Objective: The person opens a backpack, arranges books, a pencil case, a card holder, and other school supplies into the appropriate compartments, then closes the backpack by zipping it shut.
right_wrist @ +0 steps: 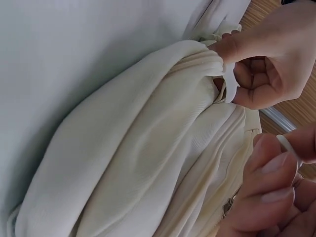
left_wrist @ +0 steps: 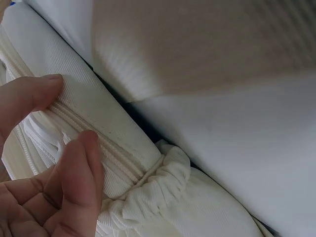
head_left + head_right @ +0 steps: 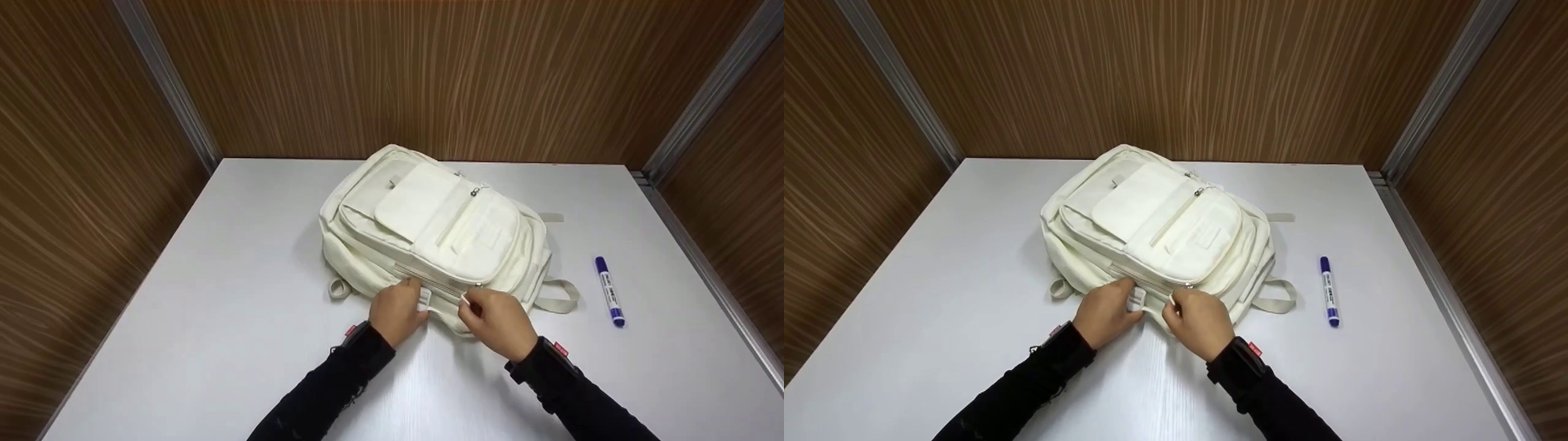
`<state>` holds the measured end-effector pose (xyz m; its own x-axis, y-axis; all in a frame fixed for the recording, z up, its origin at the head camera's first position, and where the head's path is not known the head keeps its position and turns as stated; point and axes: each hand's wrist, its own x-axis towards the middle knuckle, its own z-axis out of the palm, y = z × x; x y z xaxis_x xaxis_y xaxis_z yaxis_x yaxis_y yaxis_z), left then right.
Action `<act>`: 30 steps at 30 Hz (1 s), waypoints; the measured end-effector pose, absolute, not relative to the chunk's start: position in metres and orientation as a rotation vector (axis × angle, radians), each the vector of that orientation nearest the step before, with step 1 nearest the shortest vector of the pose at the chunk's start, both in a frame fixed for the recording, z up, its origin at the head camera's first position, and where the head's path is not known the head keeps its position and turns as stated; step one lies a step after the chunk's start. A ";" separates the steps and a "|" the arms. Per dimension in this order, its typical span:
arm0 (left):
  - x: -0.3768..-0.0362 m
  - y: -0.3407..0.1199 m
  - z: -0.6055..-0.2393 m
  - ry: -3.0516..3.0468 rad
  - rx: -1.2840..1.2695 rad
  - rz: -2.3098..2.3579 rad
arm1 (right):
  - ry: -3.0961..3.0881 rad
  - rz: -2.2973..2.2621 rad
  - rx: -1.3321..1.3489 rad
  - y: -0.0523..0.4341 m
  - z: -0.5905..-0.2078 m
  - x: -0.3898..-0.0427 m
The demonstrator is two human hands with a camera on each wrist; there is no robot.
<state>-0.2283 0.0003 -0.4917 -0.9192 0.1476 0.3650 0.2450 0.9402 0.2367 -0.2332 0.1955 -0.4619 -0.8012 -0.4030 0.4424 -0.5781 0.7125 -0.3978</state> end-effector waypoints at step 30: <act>-0.220 -0.001 -0.498 -2.664 -0.384 -0.543 | -2.649 0.676 0.823 0.123 -0.439 -0.252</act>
<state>-0.2201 -0.0005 -0.4983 -0.8851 0.1846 0.4272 0.3371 0.8872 0.3150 -0.2524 0.1232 -0.4390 -0.7964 -0.4572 0.3959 -0.5910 0.7274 -0.3487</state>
